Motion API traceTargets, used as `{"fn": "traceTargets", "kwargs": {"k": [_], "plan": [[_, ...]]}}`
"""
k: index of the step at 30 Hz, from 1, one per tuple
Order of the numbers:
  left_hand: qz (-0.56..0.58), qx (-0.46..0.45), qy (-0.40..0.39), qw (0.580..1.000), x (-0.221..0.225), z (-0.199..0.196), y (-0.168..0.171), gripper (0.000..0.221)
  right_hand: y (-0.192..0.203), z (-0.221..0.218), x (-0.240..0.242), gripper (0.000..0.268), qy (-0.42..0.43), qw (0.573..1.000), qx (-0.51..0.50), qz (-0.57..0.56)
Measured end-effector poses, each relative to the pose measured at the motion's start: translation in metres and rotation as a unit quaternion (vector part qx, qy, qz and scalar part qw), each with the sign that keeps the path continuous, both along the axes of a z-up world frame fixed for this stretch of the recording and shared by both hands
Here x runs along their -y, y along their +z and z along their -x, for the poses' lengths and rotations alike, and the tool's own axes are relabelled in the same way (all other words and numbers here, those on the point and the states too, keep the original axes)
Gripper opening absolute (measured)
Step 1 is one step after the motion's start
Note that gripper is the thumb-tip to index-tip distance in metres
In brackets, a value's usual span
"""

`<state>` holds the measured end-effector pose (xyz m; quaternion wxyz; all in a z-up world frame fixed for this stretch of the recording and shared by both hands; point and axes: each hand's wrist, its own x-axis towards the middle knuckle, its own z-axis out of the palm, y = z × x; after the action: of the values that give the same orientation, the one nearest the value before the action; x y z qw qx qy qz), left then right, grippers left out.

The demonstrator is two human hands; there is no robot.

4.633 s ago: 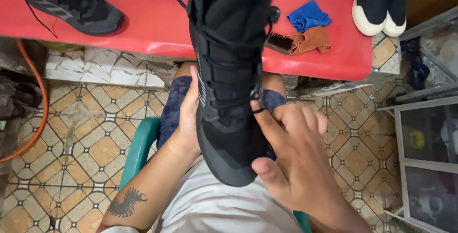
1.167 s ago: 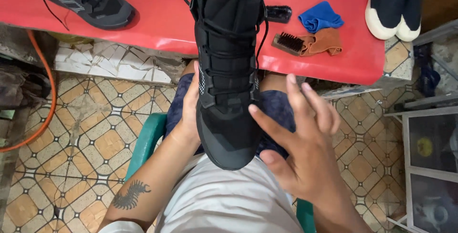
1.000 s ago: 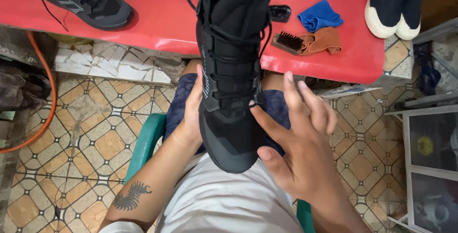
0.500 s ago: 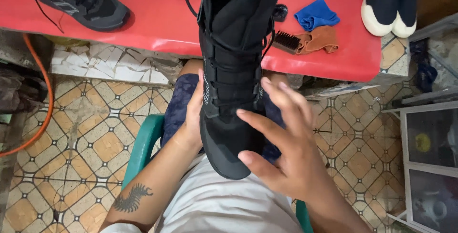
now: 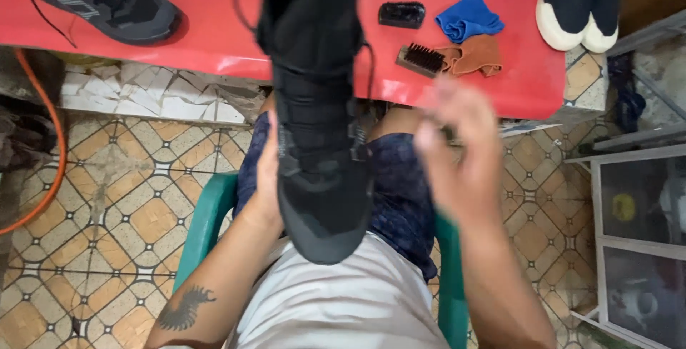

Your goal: Detailing the exterior of a black boot using a brush and a cleaning cloth at a workstation.

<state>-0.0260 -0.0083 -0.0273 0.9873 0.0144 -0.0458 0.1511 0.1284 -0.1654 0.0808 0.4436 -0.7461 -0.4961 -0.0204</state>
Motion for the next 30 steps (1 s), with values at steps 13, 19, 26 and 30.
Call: {"fn": "traceTargets", "kwargs": {"k": [13, 19, 26, 30], "plan": [[-0.115, -0.142, 0.065, 0.981, -0.008, 0.010, 0.019, 0.059, -0.179, -0.226, -0.109, 0.062, -0.138, 0.969, 0.003, 0.206], [-0.051, -0.206, 0.087, 0.973, 0.005, 0.003, 0.035, 0.063, -0.217, -0.282, -0.160, 0.065, -0.184, 0.940, -0.025, 0.285], [-0.053, -0.220, 0.093, 0.970, -0.008, 0.017, -0.012, 0.060, -0.127, -0.226, -0.130, 0.033, -0.129, 0.949, -0.021, 0.288], [-0.051, -0.216, 0.094, 0.971, -0.012, 0.017, -0.026, 0.063, -0.081, -0.185, -0.104, 0.072, -0.067, 0.894, 0.027, 0.443]]}}
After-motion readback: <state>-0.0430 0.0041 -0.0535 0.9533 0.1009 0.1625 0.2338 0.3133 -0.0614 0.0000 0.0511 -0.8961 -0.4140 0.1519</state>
